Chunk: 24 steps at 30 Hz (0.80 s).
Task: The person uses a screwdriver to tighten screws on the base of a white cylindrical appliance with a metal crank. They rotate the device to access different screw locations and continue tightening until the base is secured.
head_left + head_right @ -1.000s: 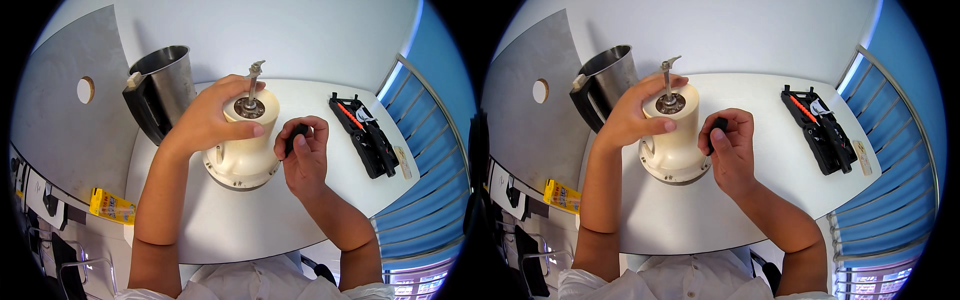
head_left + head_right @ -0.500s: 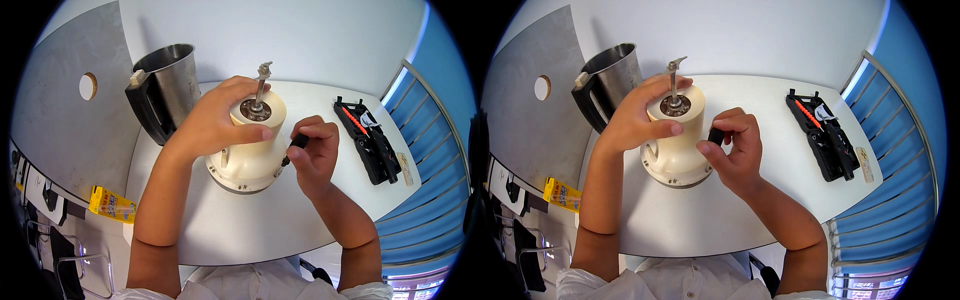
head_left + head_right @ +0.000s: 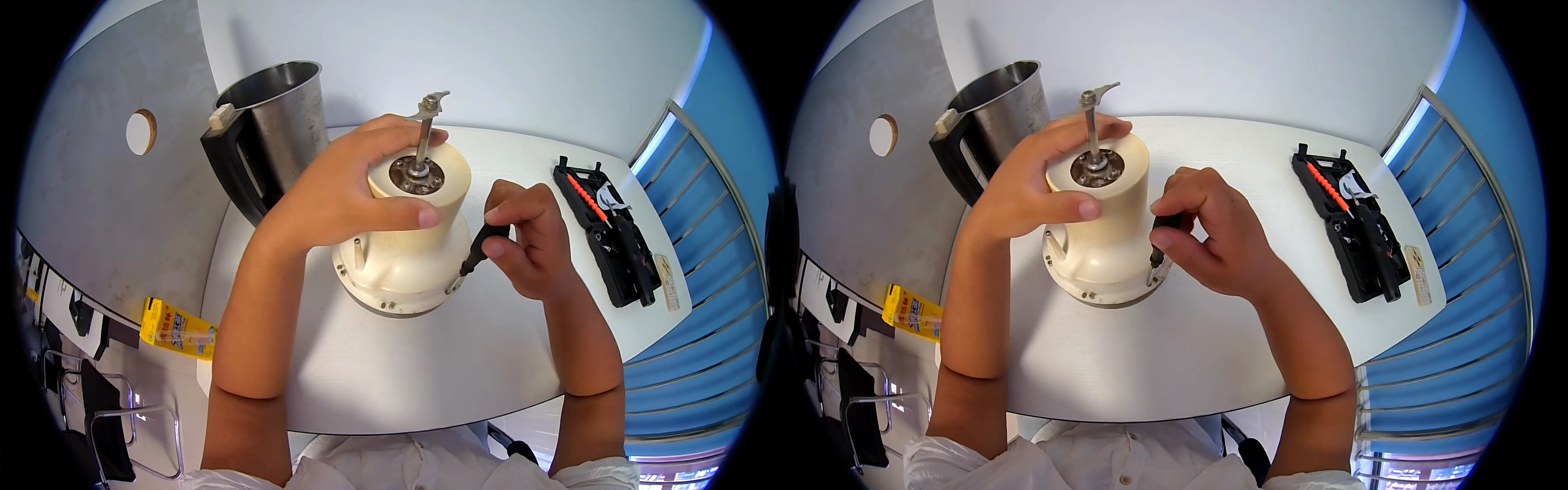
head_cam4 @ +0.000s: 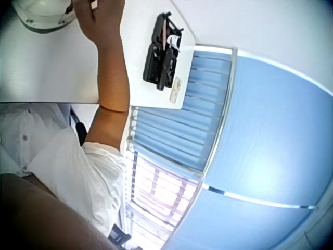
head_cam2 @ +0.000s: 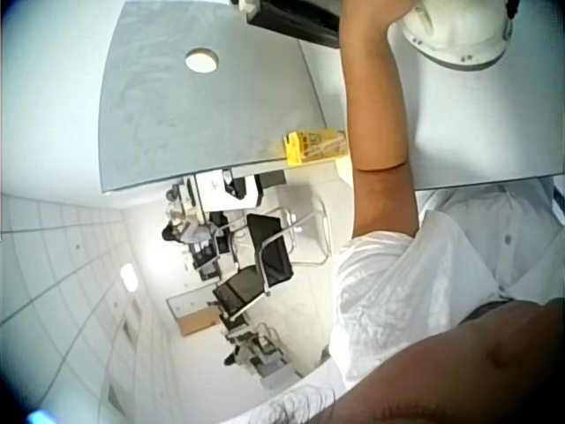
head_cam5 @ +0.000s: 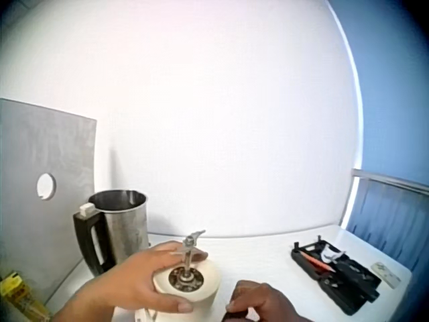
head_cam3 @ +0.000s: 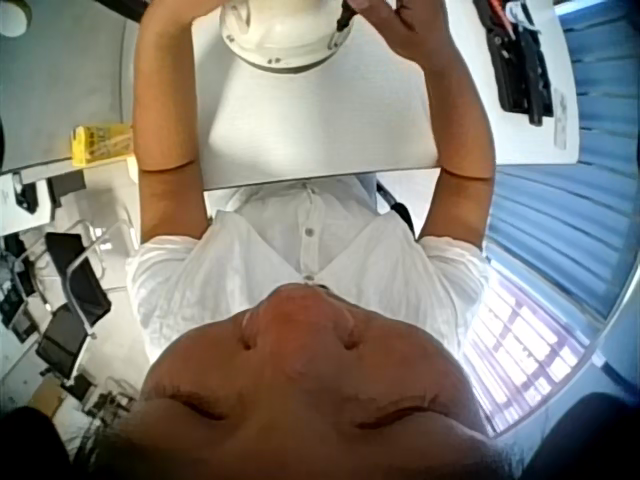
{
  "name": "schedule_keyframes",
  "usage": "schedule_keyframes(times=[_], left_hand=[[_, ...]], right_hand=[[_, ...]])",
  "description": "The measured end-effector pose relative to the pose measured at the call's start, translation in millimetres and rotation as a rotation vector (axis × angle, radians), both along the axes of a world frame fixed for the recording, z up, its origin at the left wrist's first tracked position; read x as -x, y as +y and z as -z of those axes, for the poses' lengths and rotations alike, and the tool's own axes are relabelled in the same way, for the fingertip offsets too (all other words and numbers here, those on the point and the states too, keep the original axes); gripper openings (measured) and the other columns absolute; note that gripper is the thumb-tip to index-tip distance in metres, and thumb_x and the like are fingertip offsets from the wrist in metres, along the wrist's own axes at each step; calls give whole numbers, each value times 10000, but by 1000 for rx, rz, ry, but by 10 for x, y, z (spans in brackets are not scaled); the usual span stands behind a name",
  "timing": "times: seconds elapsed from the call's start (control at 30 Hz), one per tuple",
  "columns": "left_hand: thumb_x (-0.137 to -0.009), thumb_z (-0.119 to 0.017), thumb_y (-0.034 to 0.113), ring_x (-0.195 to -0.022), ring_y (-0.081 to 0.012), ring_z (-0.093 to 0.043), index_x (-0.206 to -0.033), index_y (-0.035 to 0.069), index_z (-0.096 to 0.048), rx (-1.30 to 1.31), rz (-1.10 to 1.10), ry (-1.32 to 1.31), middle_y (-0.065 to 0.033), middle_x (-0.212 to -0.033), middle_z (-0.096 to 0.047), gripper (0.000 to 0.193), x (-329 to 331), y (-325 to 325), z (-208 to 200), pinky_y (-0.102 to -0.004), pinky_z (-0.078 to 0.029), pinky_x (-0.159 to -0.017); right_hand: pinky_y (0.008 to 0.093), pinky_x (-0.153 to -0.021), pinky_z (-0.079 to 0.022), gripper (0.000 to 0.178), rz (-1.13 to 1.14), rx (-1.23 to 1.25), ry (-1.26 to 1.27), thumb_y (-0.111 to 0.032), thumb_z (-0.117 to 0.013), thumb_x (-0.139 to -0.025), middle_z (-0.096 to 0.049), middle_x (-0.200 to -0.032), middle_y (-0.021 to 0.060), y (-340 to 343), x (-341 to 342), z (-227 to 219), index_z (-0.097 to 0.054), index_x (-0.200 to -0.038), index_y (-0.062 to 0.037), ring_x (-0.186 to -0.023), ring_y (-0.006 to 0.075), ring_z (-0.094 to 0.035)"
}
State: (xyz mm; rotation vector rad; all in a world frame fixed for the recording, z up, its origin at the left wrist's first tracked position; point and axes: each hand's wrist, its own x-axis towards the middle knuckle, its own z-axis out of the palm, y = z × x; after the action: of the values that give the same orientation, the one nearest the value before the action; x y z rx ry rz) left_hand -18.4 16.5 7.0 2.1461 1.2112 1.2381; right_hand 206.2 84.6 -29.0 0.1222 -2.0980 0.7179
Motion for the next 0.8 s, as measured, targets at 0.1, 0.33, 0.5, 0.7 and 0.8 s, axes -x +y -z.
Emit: schedule_keyframes(times=[0.1,0.33,0.5,0.7,0.8], left_hand=[[-637,-724,420,-1141,-264,-479,-1188,-35,-549,4,32,-4,-140,-1208,-549,736,17,12,-9,-356,-342,-994],[-635,-725,444,-1141,-268,-480,-1187,-33,-551,-11,19,-10,-140,-1206,-550,751,17,20,3,-360,-341,-997],[-646,-718,447,-1139,-265,-483,-1187,-39,-549,-33,7,16,-140,-1202,-552,747,11,21,5,-361,-346,-993],[-650,-715,450,-1124,-264,-497,-1185,-52,-545,-23,20,1,-142,-1196,-550,753,14,23,20,-355,-352,-988],[-651,-713,460,-1131,-262,-488,-1188,-54,-542,-32,17,17,-145,-1201,-544,762,14,26,11,-356,-349,-990]], right_hand=[[236,-544,-389,224,-51,-51,20,-101,-657,-836,-522,-742,50,66,14,27,-505,-995,-59,-632,122,-480],[232,-529,-356,197,242,-87,99,-111,-676,-822,-516,-712,26,-72,-36,76,-538,-956,-68,-607,107,-435],[235,-541,-369,166,180,77,186,-66,-655,-826,-526,-736,28,-91,35,133,-543,-947,-76,-627,107,-442],[277,-689,-433,100,-60,-75,63,-56,-546,-904,-551,-842,75,-21,27,64,-524,-1000,-69,-780,151,-512],[302,-741,-435,86,-217,142,101,-79,-463,-951,-553,-890,93,-41,70,101,-521,-1014,-65,-826,167,-530]])
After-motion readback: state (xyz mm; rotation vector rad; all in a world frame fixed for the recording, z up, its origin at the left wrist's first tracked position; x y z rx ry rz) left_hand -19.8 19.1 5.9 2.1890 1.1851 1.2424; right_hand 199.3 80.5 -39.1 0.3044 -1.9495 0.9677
